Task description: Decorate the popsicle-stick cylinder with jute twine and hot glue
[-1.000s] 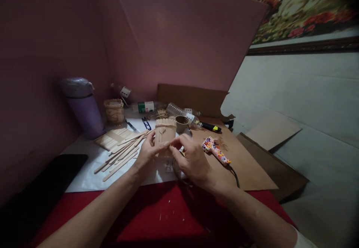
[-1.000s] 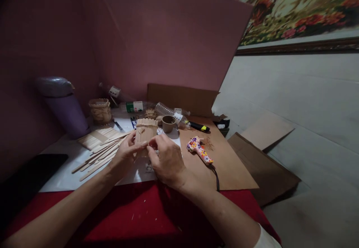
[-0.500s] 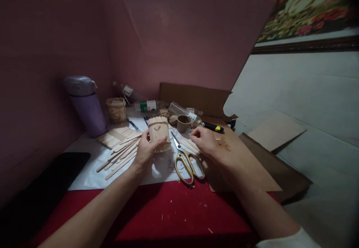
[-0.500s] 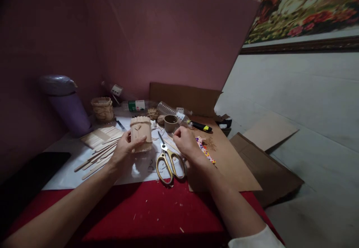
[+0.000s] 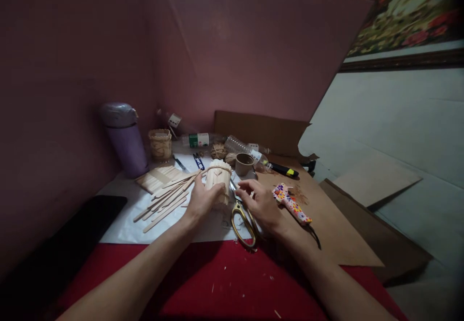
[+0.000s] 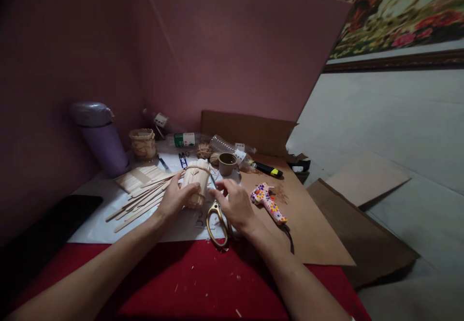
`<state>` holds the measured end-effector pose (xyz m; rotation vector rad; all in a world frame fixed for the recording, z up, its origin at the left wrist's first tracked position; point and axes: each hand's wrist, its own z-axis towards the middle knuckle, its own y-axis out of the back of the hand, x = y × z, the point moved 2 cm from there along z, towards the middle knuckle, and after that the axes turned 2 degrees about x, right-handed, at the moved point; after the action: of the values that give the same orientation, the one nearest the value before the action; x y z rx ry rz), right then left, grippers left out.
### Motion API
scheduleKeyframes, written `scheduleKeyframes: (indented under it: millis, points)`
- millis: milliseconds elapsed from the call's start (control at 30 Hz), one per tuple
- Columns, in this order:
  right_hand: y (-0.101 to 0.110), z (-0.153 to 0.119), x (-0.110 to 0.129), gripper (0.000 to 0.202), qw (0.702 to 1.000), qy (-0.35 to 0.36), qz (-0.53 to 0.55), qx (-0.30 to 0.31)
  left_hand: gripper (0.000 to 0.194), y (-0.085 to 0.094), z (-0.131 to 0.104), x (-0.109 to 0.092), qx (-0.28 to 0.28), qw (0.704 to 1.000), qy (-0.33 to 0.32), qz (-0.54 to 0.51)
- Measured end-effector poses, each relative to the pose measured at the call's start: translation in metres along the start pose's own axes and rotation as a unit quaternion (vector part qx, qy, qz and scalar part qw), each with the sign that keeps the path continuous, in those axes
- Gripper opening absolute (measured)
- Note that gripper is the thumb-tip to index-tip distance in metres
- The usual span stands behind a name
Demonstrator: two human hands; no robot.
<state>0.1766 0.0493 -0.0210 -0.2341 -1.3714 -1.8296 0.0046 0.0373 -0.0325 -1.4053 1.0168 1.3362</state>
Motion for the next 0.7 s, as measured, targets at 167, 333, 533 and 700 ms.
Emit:
scheduleKeyframes:
  millis: [167, 333, 533, 700]
  points:
    - [-0.018, -0.007, 0.02, 0.07, 0.987, -0.053, 0.146, 0.031, 0.08, -0.01, -0.008, 0.006, 0.056, 0.996, 0.015, -0.069]
    - [-0.025, -0.002, 0.021, 0.082, 0.969, -0.151, 0.193, 0.019, 0.058, 0.004, 0.002, -0.002, 0.03, 0.996, -0.059, 0.061]
    - [-0.022, -0.002, 0.029, 0.077, 0.983, -0.17, 0.066, 0.027, 0.034, 0.058, 0.035, -0.025, -0.132, 0.88, -0.13, 0.438]
    - [-0.023, -0.001, 0.039, 0.07, 0.983, -0.166, 0.065, 0.043, 0.026, 0.08, 0.045, -0.024, -0.143, 0.819, -0.091, 0.548]
